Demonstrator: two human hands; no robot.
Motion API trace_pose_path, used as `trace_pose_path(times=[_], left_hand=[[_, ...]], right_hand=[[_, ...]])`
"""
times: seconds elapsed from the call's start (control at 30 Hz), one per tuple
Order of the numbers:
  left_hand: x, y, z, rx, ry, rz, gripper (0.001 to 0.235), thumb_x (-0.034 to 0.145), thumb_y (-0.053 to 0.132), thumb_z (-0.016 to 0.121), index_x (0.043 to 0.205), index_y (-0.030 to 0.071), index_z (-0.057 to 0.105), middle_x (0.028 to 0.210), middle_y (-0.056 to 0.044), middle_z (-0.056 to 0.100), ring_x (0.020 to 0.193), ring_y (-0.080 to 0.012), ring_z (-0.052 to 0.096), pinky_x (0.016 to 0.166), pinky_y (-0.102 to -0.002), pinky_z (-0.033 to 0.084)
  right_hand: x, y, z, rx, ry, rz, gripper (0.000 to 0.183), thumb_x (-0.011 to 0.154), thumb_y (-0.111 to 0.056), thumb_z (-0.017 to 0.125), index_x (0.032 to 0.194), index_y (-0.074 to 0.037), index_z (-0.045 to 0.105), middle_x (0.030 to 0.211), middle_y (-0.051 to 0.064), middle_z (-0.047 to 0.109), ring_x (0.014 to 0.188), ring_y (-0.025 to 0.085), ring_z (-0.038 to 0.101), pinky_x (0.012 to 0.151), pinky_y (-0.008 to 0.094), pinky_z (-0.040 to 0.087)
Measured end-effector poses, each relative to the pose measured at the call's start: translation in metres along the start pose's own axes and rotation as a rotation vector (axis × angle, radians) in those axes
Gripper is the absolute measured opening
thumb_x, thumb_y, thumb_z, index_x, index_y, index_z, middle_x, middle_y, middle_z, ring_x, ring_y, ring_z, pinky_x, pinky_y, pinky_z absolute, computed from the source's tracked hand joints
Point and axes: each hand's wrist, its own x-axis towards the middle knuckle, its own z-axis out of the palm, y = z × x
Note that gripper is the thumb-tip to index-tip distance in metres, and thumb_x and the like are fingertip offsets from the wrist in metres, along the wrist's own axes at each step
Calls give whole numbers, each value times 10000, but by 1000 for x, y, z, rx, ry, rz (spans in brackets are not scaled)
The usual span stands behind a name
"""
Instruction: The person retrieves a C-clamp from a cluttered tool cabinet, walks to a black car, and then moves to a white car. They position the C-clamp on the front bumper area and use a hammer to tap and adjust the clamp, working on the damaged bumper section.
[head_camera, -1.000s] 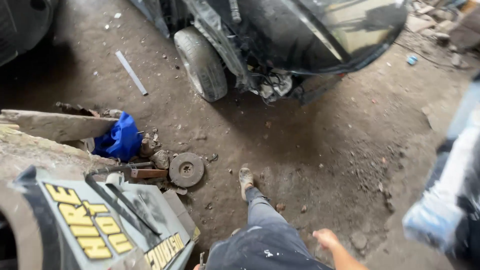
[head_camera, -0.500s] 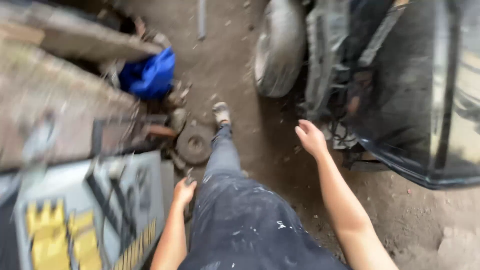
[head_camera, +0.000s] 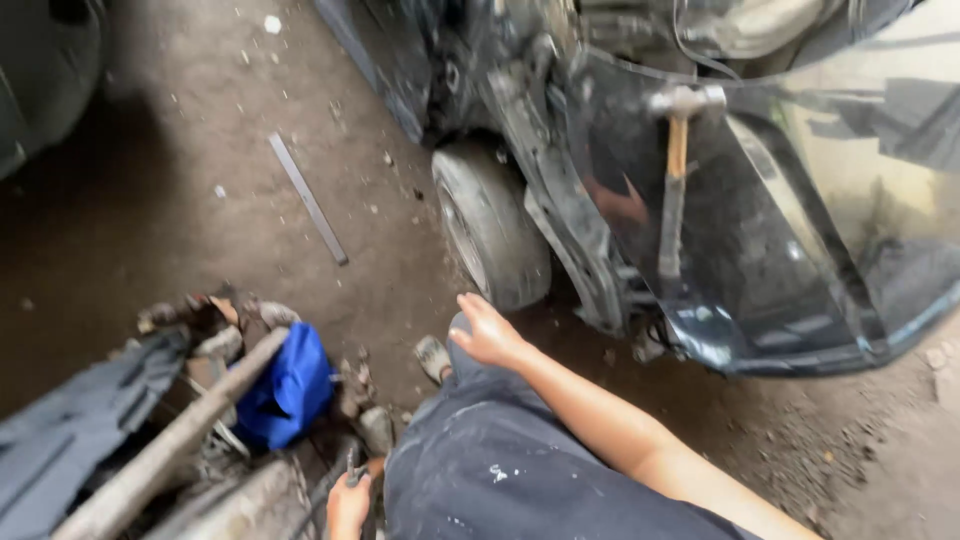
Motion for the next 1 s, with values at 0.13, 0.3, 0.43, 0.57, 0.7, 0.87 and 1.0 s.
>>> trace_pose_path(times=[0.13,0.3,0.43,0.57,0.7,0.87,1.0], left_hand=[[82,92,-64,-74,16,45,413,835,315,729,1195,113,761,1115,-201,773,1094,-335,725,948,-426,542],[175,263,-154,-239,-79,203,447,798,223,771,1225,98,721,1079,-151,792,1021,-262,745,911,-373,548],[248,370,-196,-308,-77,208,421,824,201,742,1228,85,723,1068,-147,801,1001,-251,750,899,-361,555],[298,449,-262,-303,94,470,389,888,183,699,1249,38,693,1116,-167,761,1033,-250,721,895,-354,540],[334,556,-337,-270,168,516,379,904,150,688,1262,25,688,1097,-163,749,967,-241,717,863,-338,540],[418,642,-390,-491,73,500,353,933,91,666,1274,-3,675,1112,-118,757,992,-164,709,897,-297,545],[491,745,-452,-586,-75,569,347,951,76,665,1282,-30,664,1144,-86,753,1034,-129,687,919,-282,537]], right_hand=[[75,-28,-33,3,-95,30,760,925,-383,660,1504,25,384,1598,249,345,1494,366,313,1200,407,284],[221,-28,-44,4,-61,22,785,928,-390,658,1527,22,363,1601,257,333,1508,367,296,1212,409,265],[356,-65,-85,27,-138,37,801,916,-382,677,1516,32,345,1605,269,295,1503,377,271,1209,403,263],[473,-138,-146,-71,116,-158,767,930,-330,681,1517,51,367,1597,280,334,1501,398,311,1217,434,290],[562,-199,-190,-44,135,-255,746,944,-324,674,1521,46,380,1597,267,355,1492,399,336,1198,442,310],[658,-225,-206,37,37,-198,755,954,-353,667,1539,18,368,1604,252,357,1482,398,360,1189,434,332],[731,-237,-209,154,-122,-24,792,927,-415,658,1566,-65,347,1606,211,368,1454,379,398,1152,425,372]])
